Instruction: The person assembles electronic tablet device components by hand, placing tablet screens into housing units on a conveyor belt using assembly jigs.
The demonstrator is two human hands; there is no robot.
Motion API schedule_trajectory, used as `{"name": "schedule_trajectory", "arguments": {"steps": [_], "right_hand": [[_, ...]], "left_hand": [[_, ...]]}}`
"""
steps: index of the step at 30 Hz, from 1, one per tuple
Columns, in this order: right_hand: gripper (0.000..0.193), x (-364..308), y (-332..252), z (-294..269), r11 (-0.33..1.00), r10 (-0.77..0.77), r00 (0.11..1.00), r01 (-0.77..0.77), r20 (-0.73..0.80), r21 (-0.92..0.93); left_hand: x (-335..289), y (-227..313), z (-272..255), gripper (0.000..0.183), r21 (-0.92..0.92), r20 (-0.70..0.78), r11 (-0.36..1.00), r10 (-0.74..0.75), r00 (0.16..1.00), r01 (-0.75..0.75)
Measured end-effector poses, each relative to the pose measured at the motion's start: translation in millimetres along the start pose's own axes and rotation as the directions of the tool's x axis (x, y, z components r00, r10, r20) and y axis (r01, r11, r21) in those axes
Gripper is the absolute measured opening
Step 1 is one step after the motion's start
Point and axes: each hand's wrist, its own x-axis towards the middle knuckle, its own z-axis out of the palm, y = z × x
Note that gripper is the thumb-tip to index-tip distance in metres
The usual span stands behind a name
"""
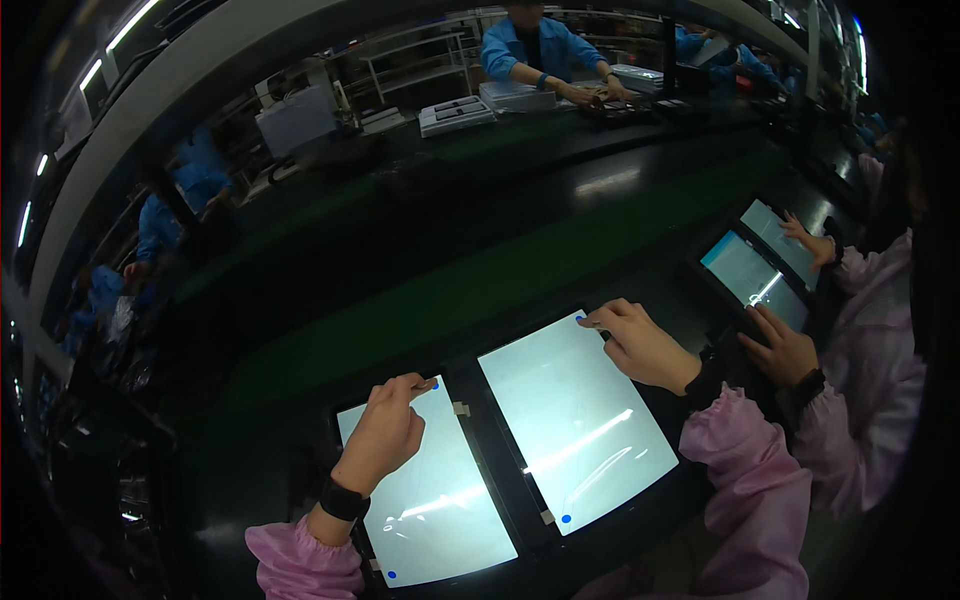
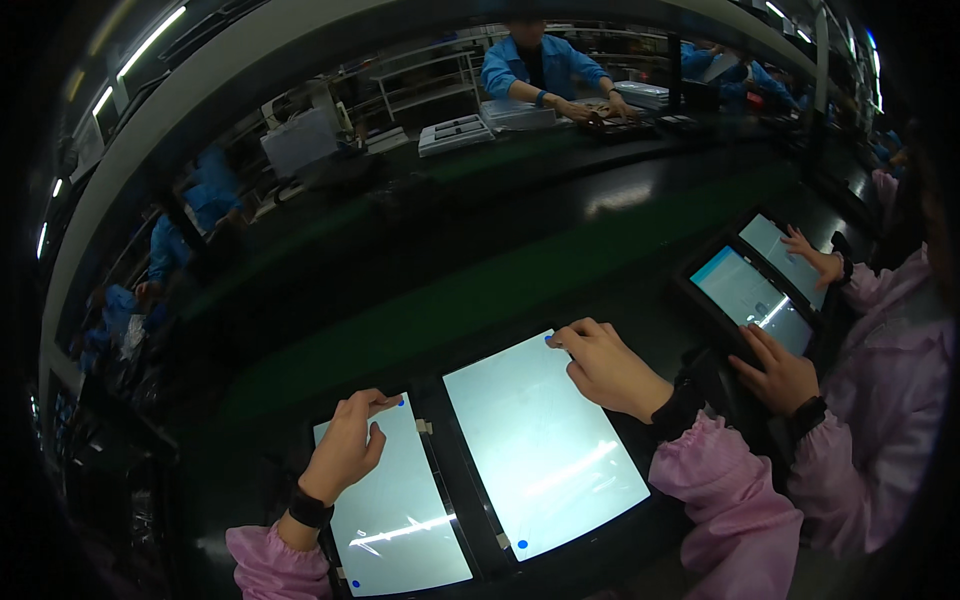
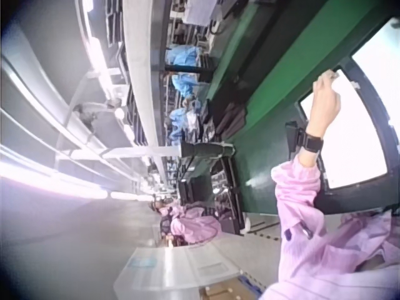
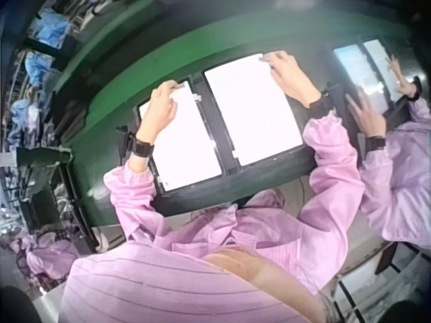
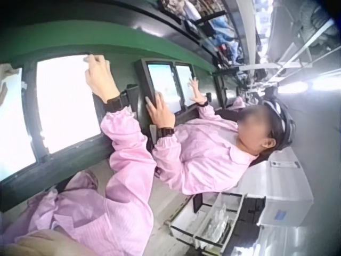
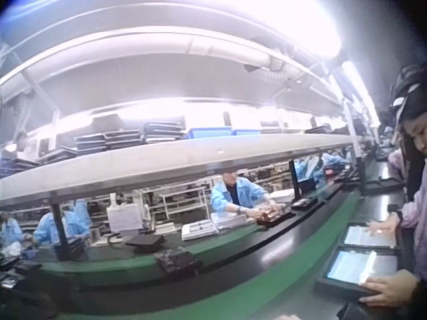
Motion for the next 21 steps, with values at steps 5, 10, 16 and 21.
{"name": "schedule_trajectory", "arguments": {"steps": [5,10,16,21], "right_hand": [[0.04,-23.0,-23.2,-2.9,0.989,-0.137,0.99,0.139,0.046,-0.049],[0.033,-59.4,-50.8,4.0,0.968,-0.234,0.97,0.238,0.062,-0.078],[0.042,-98.9,-92.4,0.9,0.975,-0.223,0.954,0.222,0.199,0.025],[0.052,-117.5,-109.0,4.0,0.964,-0.249,0.934,0.264,0.257,-0.024]], "left_hand": [[-32.9,6.9,-1.7,0.039,0.083,-0.004,0.996,0.02,1.0,-0.02],[-84.9,29.2,-7.8,0.039,0.088,0.017,0.994,-0.071,0.997,0.069],[-145.2,54.8,-12.5,0.039,0.101,-0.012,0.982,-0.161,0.987,0.161],[-180.7,73.3,-20.9,0.047,0.104,-0.066,0.974,-0.194,0.979,0.2]]}}
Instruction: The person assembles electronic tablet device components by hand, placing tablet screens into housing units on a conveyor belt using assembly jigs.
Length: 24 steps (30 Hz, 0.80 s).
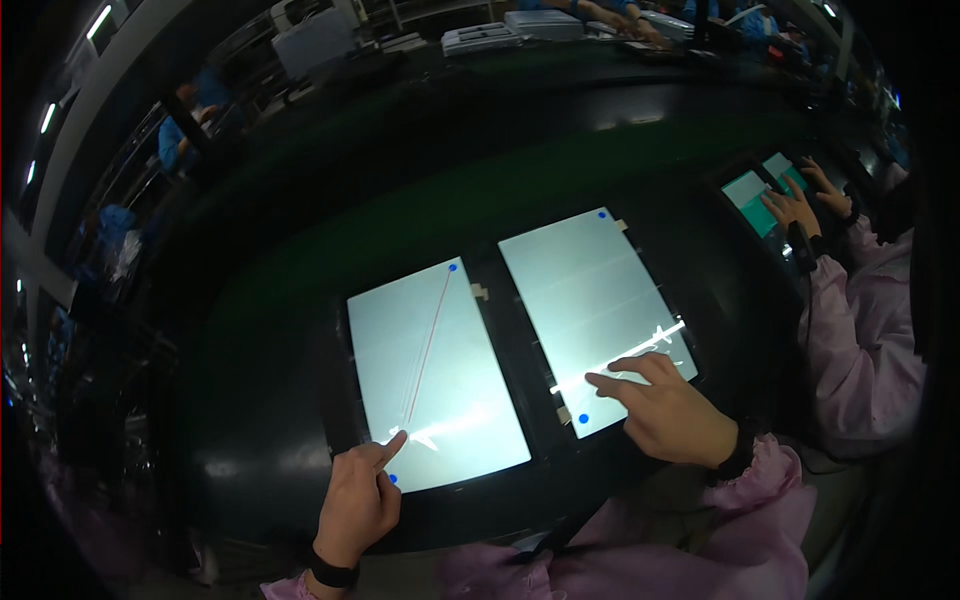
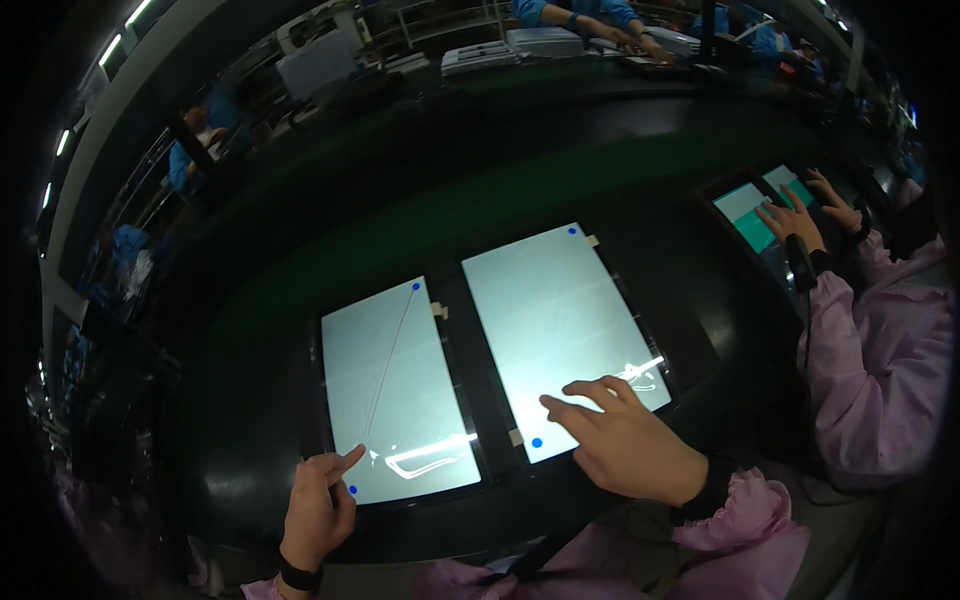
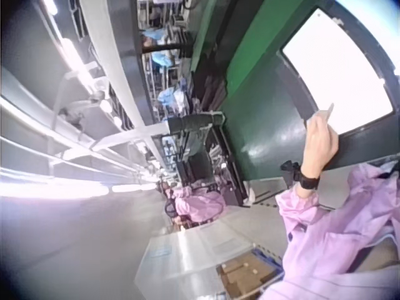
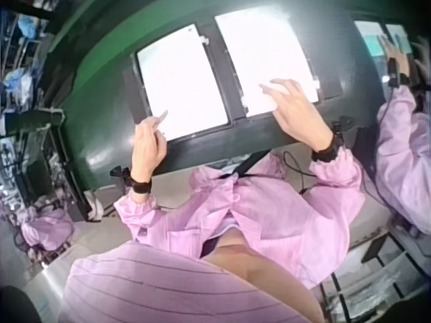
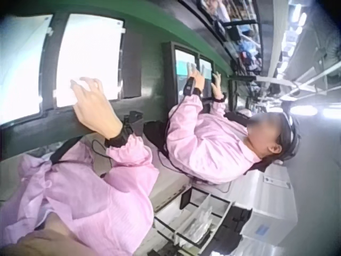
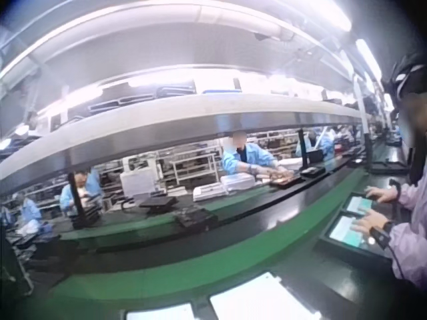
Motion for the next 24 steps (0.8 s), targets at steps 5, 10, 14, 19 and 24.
{"name": "schedule_trajectory", "arguments": {"steps": [5,10,14,19,24], "right_hand": [[0.053,-4.8,-4.2,1.1,1.0,-0.005,0.999,0.005,-0.053,0.005],[0.053,-4.2,-9.0,1.6,1.0,0.002,0.998,-0.002,-0.06,-0.002],[0.052,-1.8,-7.5,4.3,1.0,0.01,0.997,-0.009,-0.071,0.017],[0.05,1.7,6.5,-14.0,0.985,0.122,0.988,-0.11,-0.092,0.132],[0.049,31.3,62.1,-39.6,0.975,0.179,0.916,-0.118,-0.36,0.186]], "left_hand": [[-25.3,4.6,-0.4,0.05,-0.007,-0.051,1.0,-0.007,0.999,0.007],[-45.4,10.3,-6.2,0.051,-0.03,-0.045,0.998,-0.048,0.998,0.046],[-49.6,10.3,-9.1,0.047,-0.055,-0.02,0.994,-0.097,0.995,0.095],[-38.0,1.4,-3.5,0.045,-0.087,-0.146,0.995,-0.053,0.988,0.041],[-61.9,-4.7,12.3,0.035,-0.311,-0.502,0.929,-0.338,0.796,0.199]]}}
